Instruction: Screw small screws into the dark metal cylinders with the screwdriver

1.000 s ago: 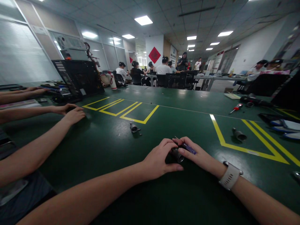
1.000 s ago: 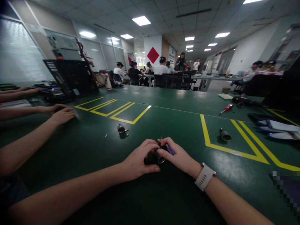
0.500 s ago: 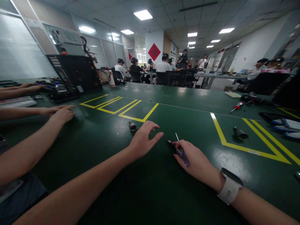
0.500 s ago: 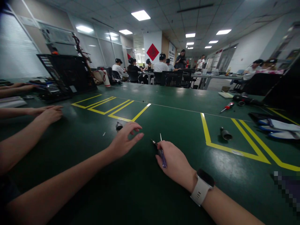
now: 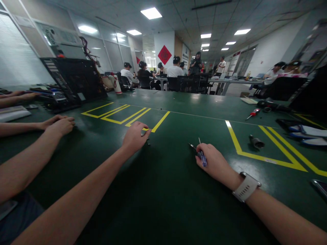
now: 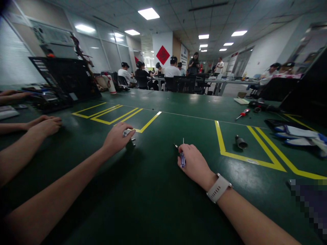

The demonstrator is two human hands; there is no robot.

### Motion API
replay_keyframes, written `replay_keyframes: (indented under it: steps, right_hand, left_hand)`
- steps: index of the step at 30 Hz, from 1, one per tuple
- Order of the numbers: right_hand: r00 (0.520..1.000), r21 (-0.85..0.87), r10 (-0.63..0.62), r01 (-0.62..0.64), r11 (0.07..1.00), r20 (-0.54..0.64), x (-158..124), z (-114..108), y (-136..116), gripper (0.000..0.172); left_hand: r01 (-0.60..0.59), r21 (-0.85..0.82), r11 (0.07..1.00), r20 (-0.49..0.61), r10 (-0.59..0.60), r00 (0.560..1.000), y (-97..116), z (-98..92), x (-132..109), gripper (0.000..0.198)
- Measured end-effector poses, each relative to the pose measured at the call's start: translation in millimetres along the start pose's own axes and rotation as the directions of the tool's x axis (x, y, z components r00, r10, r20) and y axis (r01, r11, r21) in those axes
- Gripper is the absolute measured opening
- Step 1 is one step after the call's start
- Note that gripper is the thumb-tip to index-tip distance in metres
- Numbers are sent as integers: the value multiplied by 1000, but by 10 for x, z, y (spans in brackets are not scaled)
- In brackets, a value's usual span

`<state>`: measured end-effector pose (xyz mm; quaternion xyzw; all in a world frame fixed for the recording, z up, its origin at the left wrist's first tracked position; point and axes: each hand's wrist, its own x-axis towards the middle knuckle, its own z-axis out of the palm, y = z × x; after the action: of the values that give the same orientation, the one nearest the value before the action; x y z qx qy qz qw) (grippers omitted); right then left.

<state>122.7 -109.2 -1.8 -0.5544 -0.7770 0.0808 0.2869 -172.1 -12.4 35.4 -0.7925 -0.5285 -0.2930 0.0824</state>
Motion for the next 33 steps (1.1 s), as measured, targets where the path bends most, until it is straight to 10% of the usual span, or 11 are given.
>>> replay_keyframes:
  steps: [10,22,33]
  right_hand:
    - [992,169,112,-119,978,53,22,-28,35,17]
    - [985,172,159,-168,971,66,208,267,-260,21]
    - [992,169,116,-124,978,56,1011,733,-462,30]
  left_hand:
    - [-316,-29,948,-120,310,943,476,-145,-172,17]
    - [-424,-186,886,-201,388,899,774,-219,-335,9]
    - [-769,-295,566,-145,769,622,1220,-312,-730,14]
